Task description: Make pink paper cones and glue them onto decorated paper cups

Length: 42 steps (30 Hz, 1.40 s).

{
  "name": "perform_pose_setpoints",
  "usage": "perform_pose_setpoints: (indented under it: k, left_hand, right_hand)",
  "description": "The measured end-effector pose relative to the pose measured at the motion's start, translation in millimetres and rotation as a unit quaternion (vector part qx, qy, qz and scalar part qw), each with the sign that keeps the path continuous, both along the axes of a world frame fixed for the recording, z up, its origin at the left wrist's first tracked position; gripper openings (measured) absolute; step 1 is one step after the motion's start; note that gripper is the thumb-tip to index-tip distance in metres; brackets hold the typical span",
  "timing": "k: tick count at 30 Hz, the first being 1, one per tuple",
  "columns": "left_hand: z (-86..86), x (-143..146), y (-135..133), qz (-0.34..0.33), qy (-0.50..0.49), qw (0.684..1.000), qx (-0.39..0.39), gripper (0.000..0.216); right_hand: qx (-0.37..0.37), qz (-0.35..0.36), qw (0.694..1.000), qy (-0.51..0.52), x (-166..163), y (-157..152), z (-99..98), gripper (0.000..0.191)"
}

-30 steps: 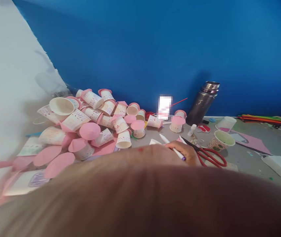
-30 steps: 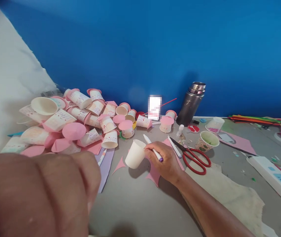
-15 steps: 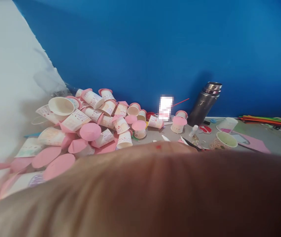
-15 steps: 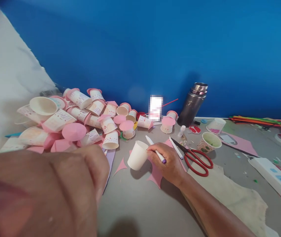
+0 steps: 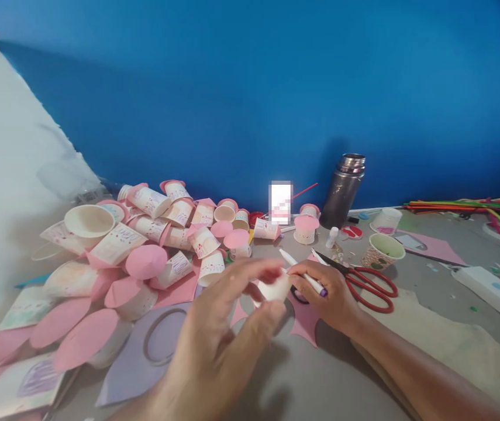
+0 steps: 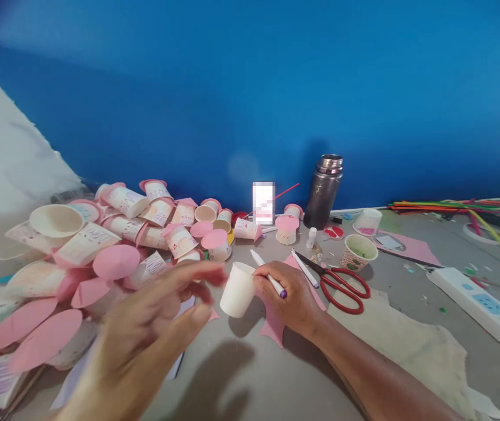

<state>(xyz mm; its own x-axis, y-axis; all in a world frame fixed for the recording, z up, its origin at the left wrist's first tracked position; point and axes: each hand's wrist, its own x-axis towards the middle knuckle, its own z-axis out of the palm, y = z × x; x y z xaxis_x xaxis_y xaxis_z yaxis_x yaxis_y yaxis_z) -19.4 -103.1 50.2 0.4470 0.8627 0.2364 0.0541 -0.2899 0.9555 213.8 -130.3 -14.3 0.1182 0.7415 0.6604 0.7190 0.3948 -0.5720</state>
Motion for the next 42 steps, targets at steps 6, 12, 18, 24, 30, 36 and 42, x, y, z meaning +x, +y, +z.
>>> perform_pose_setpoints:
  k: [6, 12, 18, 24, 30, 36, 42]
  left_hand:
    - [-46.7, 45, 39, -0.005, 0.116, 0.989, -0.095, 0.090]
    - [-73.5, 45, 48, -0.086, -0.003, 0.979, -0.186, 0.064]
    - [-78.1, 40, 55, -0.185, -0.190, 0.857, -0.443, 0.047]
    - [-79.6, 39, 53, -0.178, -0.150, 0.891, -0.389, 0.045]
    - [-72.8, 35, 45, -0.041, 0.050, 0.993, -0.094, 0.060]
    - [-68.4, 34, 48, -0.114, 0.005, 0.981, -0.157, 0.059]
    - [-72.4, 41, 51, -0.143, -0.199, 0.908, -0.340, 0.055]
  right_hand:
    - [-0.008, 0.027, 0.999, 0.023, -4, -1, 3.9, 0.012]
    - [-0.034, 0.015, 0.996, 0.082, -5, -5, 2.6, 0.015]
    - [0.002, -0.030, 0.987, 0.156, 7, -11, 6.0, 0.023]
    - [-0.002, -0.003, 0.977, 0.214, 8, -10, 5.3, 0.026]
    - [-0.078, -0.040, 0.981, 0.171, -1, -8, 9.1, 0.017]
    - [-0.043, -0.011, 0.999, 0.010, 1, -4, 2.0, 0.028]
    - [0.063, -0.007, 0.992, -0.109, 0, -1, -1.1, 0.024]
